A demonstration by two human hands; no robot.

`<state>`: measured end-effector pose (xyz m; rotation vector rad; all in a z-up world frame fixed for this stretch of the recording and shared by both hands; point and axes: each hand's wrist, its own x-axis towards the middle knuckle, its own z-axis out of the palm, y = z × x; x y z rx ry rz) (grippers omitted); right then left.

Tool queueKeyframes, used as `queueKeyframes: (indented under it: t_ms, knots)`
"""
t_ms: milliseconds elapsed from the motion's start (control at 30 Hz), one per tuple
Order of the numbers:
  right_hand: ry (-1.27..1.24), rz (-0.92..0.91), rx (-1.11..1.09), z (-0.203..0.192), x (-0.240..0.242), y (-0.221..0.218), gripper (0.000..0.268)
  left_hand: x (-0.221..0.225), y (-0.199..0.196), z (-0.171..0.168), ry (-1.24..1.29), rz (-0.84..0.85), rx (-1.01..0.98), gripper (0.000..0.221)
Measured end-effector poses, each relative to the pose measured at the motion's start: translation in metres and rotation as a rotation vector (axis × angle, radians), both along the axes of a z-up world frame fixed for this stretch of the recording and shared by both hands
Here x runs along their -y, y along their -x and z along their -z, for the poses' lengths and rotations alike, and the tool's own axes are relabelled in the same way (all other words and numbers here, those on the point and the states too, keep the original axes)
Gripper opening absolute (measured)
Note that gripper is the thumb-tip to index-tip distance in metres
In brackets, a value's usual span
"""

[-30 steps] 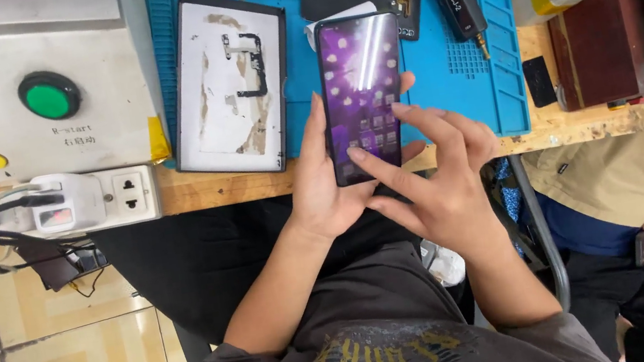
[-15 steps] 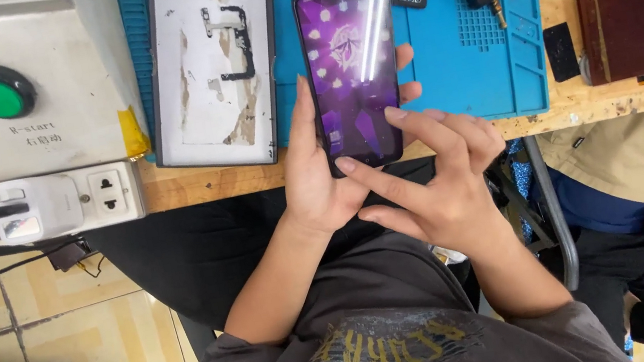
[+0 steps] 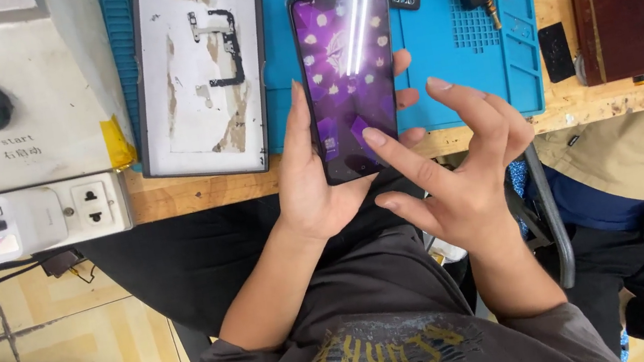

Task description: Testing a smartphone's touchscreen and software functionality at a repair station while reviewing a service receipt.

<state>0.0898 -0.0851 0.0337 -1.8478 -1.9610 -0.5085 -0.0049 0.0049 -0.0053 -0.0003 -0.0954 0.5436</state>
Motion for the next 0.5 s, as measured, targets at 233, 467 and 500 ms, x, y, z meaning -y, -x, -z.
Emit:
queueKeyframes:
  t_ms: [233, 467, 500]
  knots:
    - [-0.010, 0.077, 0.000, -0.003, 0.000, 0.001, 0.046, -0.001, -0.001, 0.001, 0.002, -0.003, -0.011, 0.063]
    - [-0.106, 0.108, -0.096, 0.005, 0.013, 0.006, 0.045, 0.000, -0.003, 0.002, -0.001, -0.007, -0.014, 0.064]
    - [-0.110, 0.111, -0.095, 0.006, 0.012, 0.007, 0.045, 0.001, -0.003, 0.001, -0.004, -0.003, -0.013, 0.064]
